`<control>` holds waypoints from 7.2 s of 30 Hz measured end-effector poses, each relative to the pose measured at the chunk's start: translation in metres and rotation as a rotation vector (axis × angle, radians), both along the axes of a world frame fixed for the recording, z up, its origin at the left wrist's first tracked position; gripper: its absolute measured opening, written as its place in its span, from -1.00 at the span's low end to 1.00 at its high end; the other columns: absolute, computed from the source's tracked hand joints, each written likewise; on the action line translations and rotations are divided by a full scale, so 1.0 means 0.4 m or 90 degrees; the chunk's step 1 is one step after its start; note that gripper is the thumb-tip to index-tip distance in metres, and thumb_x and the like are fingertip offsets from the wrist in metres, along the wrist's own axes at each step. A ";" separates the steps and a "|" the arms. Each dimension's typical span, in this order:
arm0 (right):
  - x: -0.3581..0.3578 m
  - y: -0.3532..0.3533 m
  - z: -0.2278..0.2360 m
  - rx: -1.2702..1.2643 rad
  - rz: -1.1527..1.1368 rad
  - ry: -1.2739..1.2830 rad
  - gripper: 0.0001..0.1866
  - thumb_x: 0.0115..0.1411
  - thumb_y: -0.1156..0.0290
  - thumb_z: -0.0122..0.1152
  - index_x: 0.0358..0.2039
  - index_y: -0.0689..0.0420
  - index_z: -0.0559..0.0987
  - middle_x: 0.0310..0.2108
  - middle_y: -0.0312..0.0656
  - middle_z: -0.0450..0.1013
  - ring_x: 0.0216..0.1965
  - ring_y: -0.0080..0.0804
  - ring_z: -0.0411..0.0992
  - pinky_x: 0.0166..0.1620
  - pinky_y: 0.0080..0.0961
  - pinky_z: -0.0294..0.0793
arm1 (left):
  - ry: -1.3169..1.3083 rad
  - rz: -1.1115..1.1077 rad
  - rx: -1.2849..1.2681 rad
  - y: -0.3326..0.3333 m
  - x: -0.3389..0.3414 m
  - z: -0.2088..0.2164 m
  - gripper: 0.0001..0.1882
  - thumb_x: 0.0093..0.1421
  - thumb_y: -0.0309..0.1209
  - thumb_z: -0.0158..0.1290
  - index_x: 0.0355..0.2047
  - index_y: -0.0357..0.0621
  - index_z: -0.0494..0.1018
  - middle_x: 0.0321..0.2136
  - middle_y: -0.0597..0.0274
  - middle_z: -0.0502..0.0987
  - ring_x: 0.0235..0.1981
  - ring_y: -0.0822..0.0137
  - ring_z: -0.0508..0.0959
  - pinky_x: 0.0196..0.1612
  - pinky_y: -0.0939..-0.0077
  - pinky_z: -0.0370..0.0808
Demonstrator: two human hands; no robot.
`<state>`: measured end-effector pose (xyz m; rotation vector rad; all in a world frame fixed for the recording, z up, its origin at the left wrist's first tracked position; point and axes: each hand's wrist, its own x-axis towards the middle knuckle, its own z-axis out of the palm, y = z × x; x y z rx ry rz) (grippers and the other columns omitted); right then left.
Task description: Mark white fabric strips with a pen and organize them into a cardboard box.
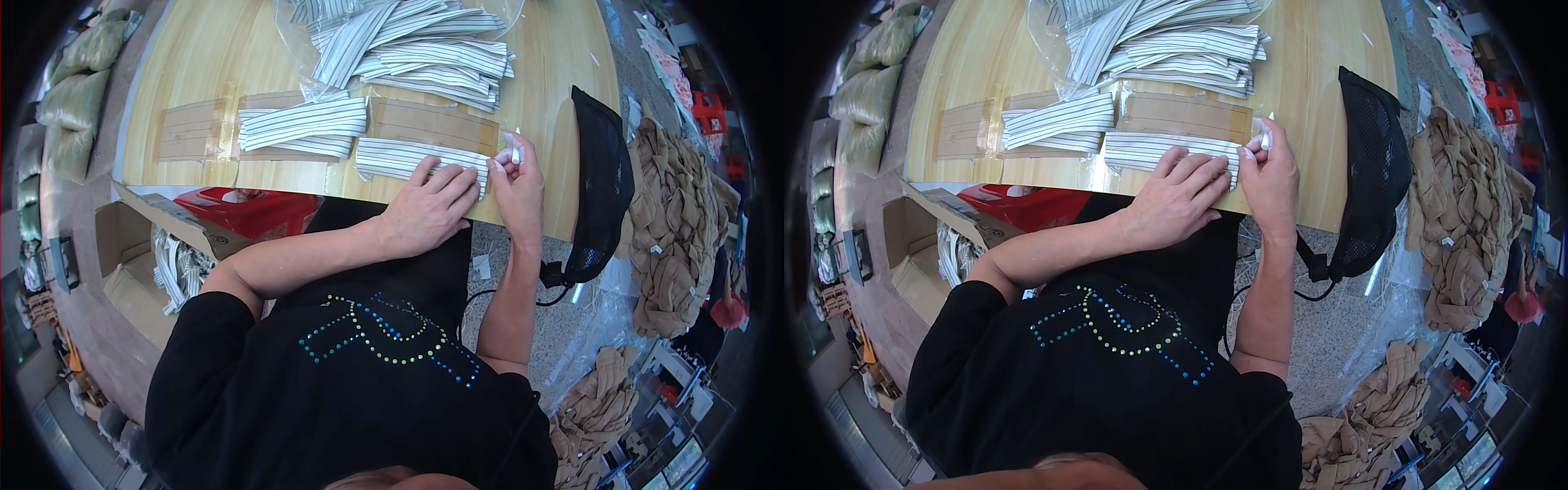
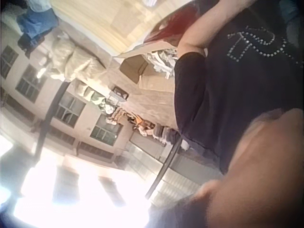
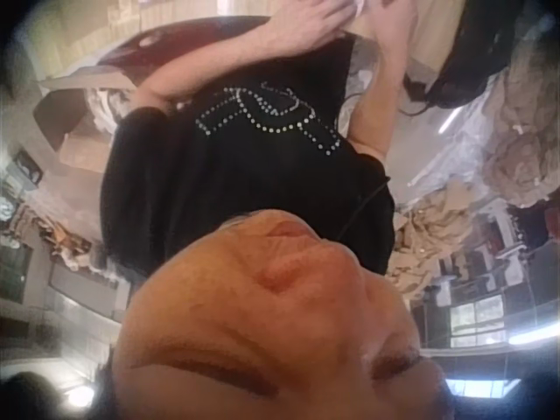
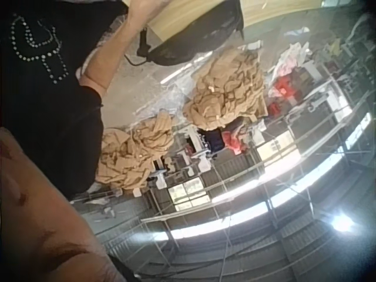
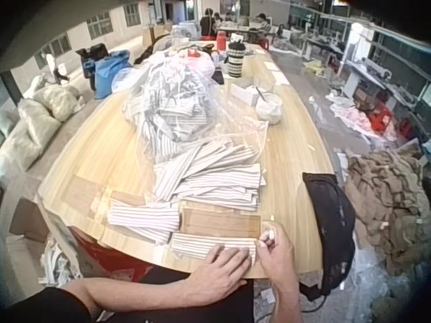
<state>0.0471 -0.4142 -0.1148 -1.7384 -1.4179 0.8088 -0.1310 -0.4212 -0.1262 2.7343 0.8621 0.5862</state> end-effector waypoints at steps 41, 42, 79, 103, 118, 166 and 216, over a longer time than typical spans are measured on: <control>-0.107 -0.012 0.011 0.063 0.064 0.069 -0.86 0.22 0.49 0.18 -0.24 0.27 0.50 -0.32 -0.10 0.48 -0.31 -0.37 0.46 -0.25 -0.45 0.45 | 0.021 -0.009 -0.007 -0.017 -0.007 -0.051 -0.58 0.05 -0.16 0.14 -0.12 -0.10 0.51 -0.03 0.22 0.43 0.27 0.03 0.17 0.18 -0.58 -0.09; -0.105 -0.009 0.012 0.067 0.090 0.036 -0.86 0.22 0.49 0.18 -0.25 0.28 0.50 -0.32 -0.10 0.47 -0.31 -0.37 0.46 -0.25 -0.44 0.45 | 0.021 -0.005 -0.009 -0.017 -0.007 -0.049 -0.58 0.05 -0.16 0.14 -0.12 -0.10 0.51 -0.03 0.22 0.43 0.27 0.03 0.17 0.18 -0.58 -0.09; 0.053 0.289 0.009 0.368 0.160 -0.391 -0.49 -0.05 0.71 0.05 -0.05 0.04 0.55 -0.19 -0.16 0.49 -0.08 -0.14 0.40 0.02 -0.27 0.37 | -0.171 0.064 0.149 0.070 -0.201 0.217 -0.84 -0.07 -0.50 0.10 -0.41 -0.16 0.52 -0.39 0.25 0.41 -0.30 0.24 0.42 -0.06 0.28 0.29; -0.072 0.138 0.196 0.381 0.030 -0.047 -0.75 0.24 0.60 0.16 -0.06 0.20 0.53 -0.21 -0.24 0.55 -0.16 -0.53 0.51 -0.15 -0.59 0.48 | -0.064 0.257 0.098 0.180 -0.364 -0.013 -0.74 0.10 -0.44 0.13 -0.17 -0.14 0.47 -0.12 0.13 0.47 -0.03 0.11 0.44 0.17 0.05 0.21; -0.040 -0.009 -0.055 0.166 0.026 -0.139 -0.70 0.21 0.55 0.18 -0.02 0.23 0.51 -0.27 -0.18 0.54 -0.28 -0.49 0.46 -0.18 -0.51 0.47 | -0.178 -0.044 0.007 0.046 -0.059 0.096 -0.49 0.01 -0.37 0.22 -0.03 -0.30 0.39 0.02 0.03 0.42 0.07 0.07 0.40 0.15 0.01 0.27; -0.023 -0.046 -0.012 0.067 -0.018 0.047 -0.81 0.22 0.50 0.16 -0.17 0.27 0.50 -0.31 -0.13 0.52 -0.30 -0.45 0.50 -0.23 -0.51 0.49 | 0.120 0.008 -0.007 -0.025 0.009 -0.008 -0.26 0.13 -0.02 0.09 0.24 -0.14 0.24 0.31 0.15 0.14 0.33 0.00 0.08 0.30 -0.11 -0.01; 0.029 0.238 0.059 0.372 0.093 -0.337 -0.60 0.09 0.66 0.09 -0.04 0.10 0.50 -0.21 -0.14 0.50 -0.09 -0.19 0.44 0.02 -0.28 0.38 | -0.156 0.107 0.145 0.100 -0.174 0.189 -0.92 -0.05 -0.45 0.04 -0.48 -0.10 0.44 -0.41 0.27 0.35 -0.28 0.24 0.40 -0.16 0.30 0.28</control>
